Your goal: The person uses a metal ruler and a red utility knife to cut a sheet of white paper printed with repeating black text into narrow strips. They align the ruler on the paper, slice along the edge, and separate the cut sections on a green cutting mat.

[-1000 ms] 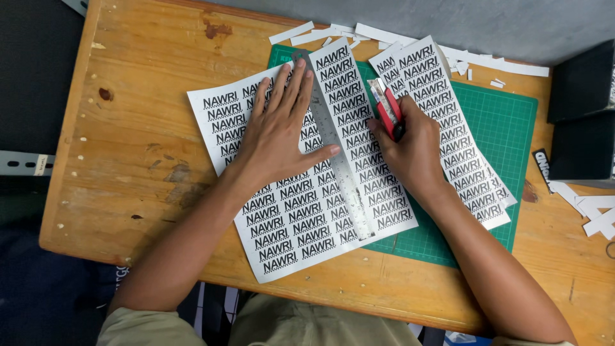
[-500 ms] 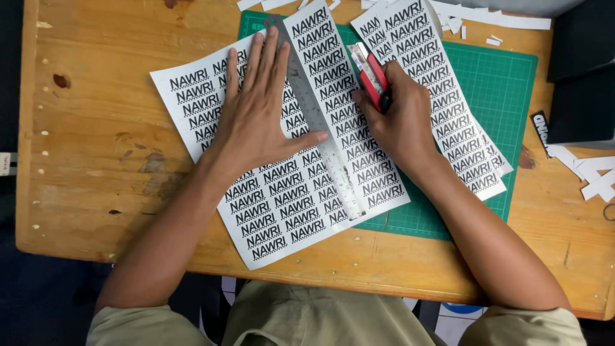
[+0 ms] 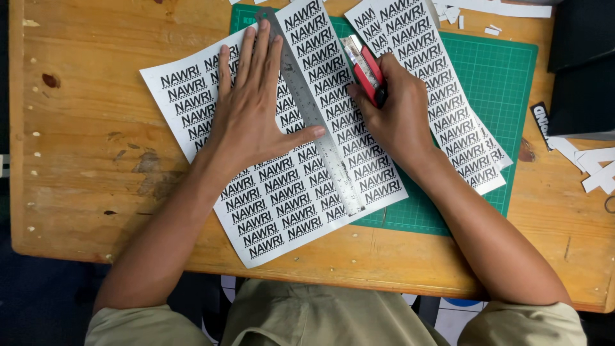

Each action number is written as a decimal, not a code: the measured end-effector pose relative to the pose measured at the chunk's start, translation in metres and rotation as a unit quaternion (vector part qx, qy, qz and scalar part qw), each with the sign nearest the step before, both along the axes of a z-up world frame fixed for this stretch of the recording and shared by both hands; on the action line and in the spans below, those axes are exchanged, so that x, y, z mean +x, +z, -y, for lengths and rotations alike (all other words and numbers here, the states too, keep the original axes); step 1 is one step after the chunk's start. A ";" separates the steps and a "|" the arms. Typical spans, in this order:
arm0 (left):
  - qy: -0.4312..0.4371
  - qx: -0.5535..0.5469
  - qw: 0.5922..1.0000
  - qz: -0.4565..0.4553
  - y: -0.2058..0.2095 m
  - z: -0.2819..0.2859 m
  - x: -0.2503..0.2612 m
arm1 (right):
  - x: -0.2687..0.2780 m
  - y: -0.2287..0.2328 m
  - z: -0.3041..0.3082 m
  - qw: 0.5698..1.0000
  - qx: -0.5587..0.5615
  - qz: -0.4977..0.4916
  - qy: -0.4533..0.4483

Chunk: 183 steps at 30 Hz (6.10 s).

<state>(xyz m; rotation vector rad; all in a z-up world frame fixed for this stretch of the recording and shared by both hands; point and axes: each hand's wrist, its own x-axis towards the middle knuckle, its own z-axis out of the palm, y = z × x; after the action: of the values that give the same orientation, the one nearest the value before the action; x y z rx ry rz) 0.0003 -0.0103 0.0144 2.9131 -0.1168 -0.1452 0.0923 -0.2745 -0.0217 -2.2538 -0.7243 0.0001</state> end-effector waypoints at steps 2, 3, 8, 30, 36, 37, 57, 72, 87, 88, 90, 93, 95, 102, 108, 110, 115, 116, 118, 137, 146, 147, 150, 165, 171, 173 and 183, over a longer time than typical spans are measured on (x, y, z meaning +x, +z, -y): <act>0.000 -0.002 1.000 0.001 -0.001 0.000 0.000 | 0.000 0.001 0.000 1.000 0.000 -0.002 0.000; 0.000 -0.003 1.000 0.002 -0.001 0.000 0.000 | 0.000 0.001 0.000 1.000 0.000 -0.003 0.000; -0.001 -0.005 1.000 0.000 0.002 0.001 0.000 | 0.000 0.001 0.000 1.000 0.004 0.002 0.004; -0.006 -0.025 1.000 0.011 0.009 0.005 -0.004 | -0.002 0.007 -0.001 1.000 0.006 0.008 0.011; -0.002 -0.010 1.000 0.006 0.007 0.005 -0.004 | -0.002 0.007 -0.001 1.000 0.014 -0.006 0.007; 0.001 -0.007 1.000 0.009 0.007 0.004 -0.004 | -0.002 0.006 -0.002 1.000 0.017 -0.003 0.010; 0.001 0.010 1.000 0.003 0.004 0.005 -0.004 | -0.001 0.003 -0.001 1.000 0.003 -0.021 -0.007; -0.003 0.017 1.000 0.007 0.003 0.005 -0.004 | -0.001 0.003 0.000 1.000 0.002 -0.014 -0.003; -0.027 -0.033 0.999 0.012 0.004 0.004 -0.003 | -0.002 0.004 -0.002 1.000 0.012 -0.005 0.004; -0.027 -0.033 0.999 0.011 0.003 0.004 -0.002 | -0.002 0.004 -0.001 1.000 0.012 -0.006 0.004; -0.028 -0.034 0.999 0.010 0.001 0.004 -0.001 | -0.001 0.003 -0.001 1.000 0.008 -0.006 0.002; -0.021 -0.049 0.999 0.004 -0.004 0.003 0.000 | -0.001 0.005 -0.002 1.000 0.012 -0.011 0.000; -0.021 -0.061 0.998 0.008 -0.005 0.003 -0.001 | -0.002 0.004 -0.001 1.000 0.011 -0.011 0.002; -0.033 -0.074 0.995 0.055 -0.002 0.003 0.001 | -0.014 0.027 -0.001 0.996 -0.010 0.085 -0.017; -0.040 -0.075 0.992 0.095 -0.007 0.004 0.001 | -0.049 0.049 -0.012 0.972 -0.159 -0.118 0.126; -0.047 -0.067 0.990 0.113 -0.009 0.002 0.003 | -0.051 0.041 -0.009 0.976 -0.151 -0.106 0.115; -0.063 -0.063 0.987 0.133 -0.019 -0.002 0.007 | -0.053 0.038 -0.008 0.979 -0.151 -0.101 0.097; -0.062 -0.046 0.990 0.120 -0.021 -0.003 0.009 | -0.048 0.041 -0.010 0.975 -0.143 -0.161 0.062; -0.059 -0.028 0.992 0.110 -0.022 -0.003 0.013 | -0.036 0.049 -0.018 0.966 -0.135 -0.217 0.030; -0.055 -0.068 0.982 0.165 -0.018 -0.006 0.016 | 0.044 0.037 -0.101 0.972 -0.151 0.146 0.105; -0.062 -0.094 0.978 0.174 -0.016 -0.007 0.015 | 0.040 0.039 -0.109 0.963 -0.174 0.168 0.119; -0.064 -0.100 0.976 0.182 -0.015 -0.007 0.015 | 0.041 0.041 -0.109 0.960 -0.183 0.172 0.122; -0.063 -0.108 0.975 0.183 -0.014 -0.007 0.015 | 0.042 0.044 -0.112 0.957 -0.211 0.157 0.118; -0.062 -0.109 0.973 0.193 -0.019 -0.008 0.016 | 0.045 0.033 -0.115 0.943 -0.246 0.185 0.127; -0.060 -0.124 0.974 0.180 -0.016 -0.008 0.016 | 0.034 0.022 -0.114 0.948 -0.228 0.199 0.100; -0.060 -0.124 0.973 0.185 -0.016 -0.008 0.017 | 0.033 0.026 -0.117 0.948 -0.227 0.200 0.099; -0.057 -0.081 0.976 0.194 -0.021 -0.007 0.017 | 0.035 0.044 -0.113 0.975 -0.146 0.128 0.112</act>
<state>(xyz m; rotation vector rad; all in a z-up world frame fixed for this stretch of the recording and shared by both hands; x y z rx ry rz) 0.0170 -0.0031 -0.0062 2.7331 -0.3417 0.3987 0.1269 -0.1617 0.0219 -2.4626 -1.1817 -0.0805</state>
